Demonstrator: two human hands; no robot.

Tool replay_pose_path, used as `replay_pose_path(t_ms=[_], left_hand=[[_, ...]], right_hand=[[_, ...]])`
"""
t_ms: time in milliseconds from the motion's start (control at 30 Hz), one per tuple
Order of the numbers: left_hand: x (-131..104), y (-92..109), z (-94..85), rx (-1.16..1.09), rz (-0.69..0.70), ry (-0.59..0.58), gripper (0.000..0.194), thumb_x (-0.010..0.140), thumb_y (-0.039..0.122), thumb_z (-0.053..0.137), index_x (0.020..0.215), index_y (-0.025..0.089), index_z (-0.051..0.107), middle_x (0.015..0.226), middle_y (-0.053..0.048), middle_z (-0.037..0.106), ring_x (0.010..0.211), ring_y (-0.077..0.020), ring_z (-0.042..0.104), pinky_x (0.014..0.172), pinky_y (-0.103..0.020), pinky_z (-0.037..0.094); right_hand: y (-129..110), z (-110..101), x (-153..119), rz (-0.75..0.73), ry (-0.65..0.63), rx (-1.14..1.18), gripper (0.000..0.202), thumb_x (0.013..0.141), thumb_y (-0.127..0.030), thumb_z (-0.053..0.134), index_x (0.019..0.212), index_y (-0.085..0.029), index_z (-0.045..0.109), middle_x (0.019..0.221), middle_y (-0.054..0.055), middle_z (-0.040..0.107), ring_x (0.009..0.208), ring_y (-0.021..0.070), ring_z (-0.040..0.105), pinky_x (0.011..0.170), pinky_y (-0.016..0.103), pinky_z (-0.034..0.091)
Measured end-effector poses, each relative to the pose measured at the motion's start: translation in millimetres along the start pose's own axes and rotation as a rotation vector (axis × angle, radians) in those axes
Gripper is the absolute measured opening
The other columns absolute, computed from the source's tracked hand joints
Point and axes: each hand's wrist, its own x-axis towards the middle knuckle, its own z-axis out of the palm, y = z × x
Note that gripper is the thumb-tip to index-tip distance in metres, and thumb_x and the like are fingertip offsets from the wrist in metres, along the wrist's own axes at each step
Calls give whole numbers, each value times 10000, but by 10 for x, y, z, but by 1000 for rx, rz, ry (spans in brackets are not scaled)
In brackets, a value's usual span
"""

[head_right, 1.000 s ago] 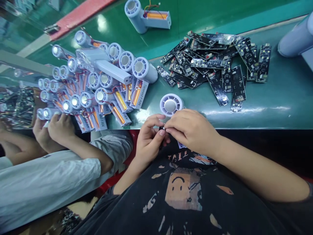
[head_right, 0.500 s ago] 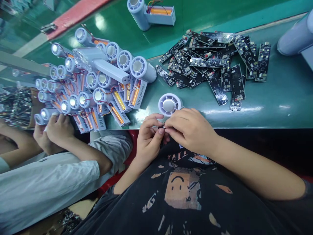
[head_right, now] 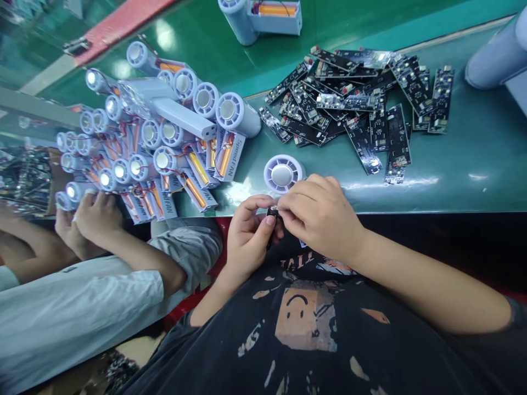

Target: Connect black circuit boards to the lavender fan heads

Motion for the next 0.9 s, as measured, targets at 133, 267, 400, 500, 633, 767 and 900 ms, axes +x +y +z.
replay_pose_path(t_ms=[133, 267, 400, 500, 633, 767, 900], left_hand=[[-4, -26, -1, 114, 117, 4, 129, 967, 222, 619, 1096, 221, 624, 1156, -35, 560, 600, -17, 630, 511, -151, 543], [-2, -55, 4, 192, 220, 27, 166, 959, 180, 620, 1117, 225, 639, 1140, -38, 582, 648, -37, 640, 560, -172, 584], [-10, -75, 24, 163, 233, 38, 182, 952, 156, 629, 1116, 228, 655, 1121, -28, 597, 635, -32, 651, 544, -159, 573], [-20, -82, 37, 146, 216, 32, 171, 953, 168, 633, 1110, 226, 669, 1099, -30, 617, 598, -29, 637, 496, -153, 545], [-5, -89, 35, 225, 248, 32, 152, 943, 182, 653, 1087, 215, 689, 1078, -48, 657, 614, -45, 626, 507, -165, 542], [41, -94, 10, 138, 191, -15, 159, 962, 255, 640, 1119, 231, 648, 1125, -47, 603, 614, -37, 637, 482, -140, 525], [65, -85, -17, 60, 142, 6, 184, 977, 253, 614, 1157, 279, 591, 1211, -37, 543, 596, -18, 642, 455, -116, 497]], right_hand=[[-9, 1, 4, -38, 18, -78, 165, 929, -151, 594, 779, -182, 655, 770, 13, 689, 770, 207, 573, 728, 369, 362], [-14, 0, 12, -40, 28, -103, 170, 937, -154, 598, 777, -177, 650, 773, 15, 692, 770, 207, 581, 733, 369, 364], [14, -6, 3, -49, 19, -48, 151, 949, -147, 604, 812, -171, 662, 817, 24, 714, 815, 209, 600, 757, 364, 377], [42, -1, -13, -36, -9, 3, 136, 962, -167, 607, 844, -175, 675, 844, 23, 724, 840, 210, 606, 770, 364, 381], [72, 17, -16, 49, -57, 17, 135, 971, -200, 605, 855, -198, 673, 861, 16, 721, 830, 211, 593, 763, 374, 380], [166, -96, 32, 46, -32, 146, 71, 926, -267, 668, 962, -208, 655, 962, 45, 676, 912, 216, 592, 785, 372, 434], [335, -328, 60, -85, -132, 289, 187, 900, -219, 641, 1088, -225, 632, 982, 39, 617, 887, 182, 589, 733, 327, 474]])
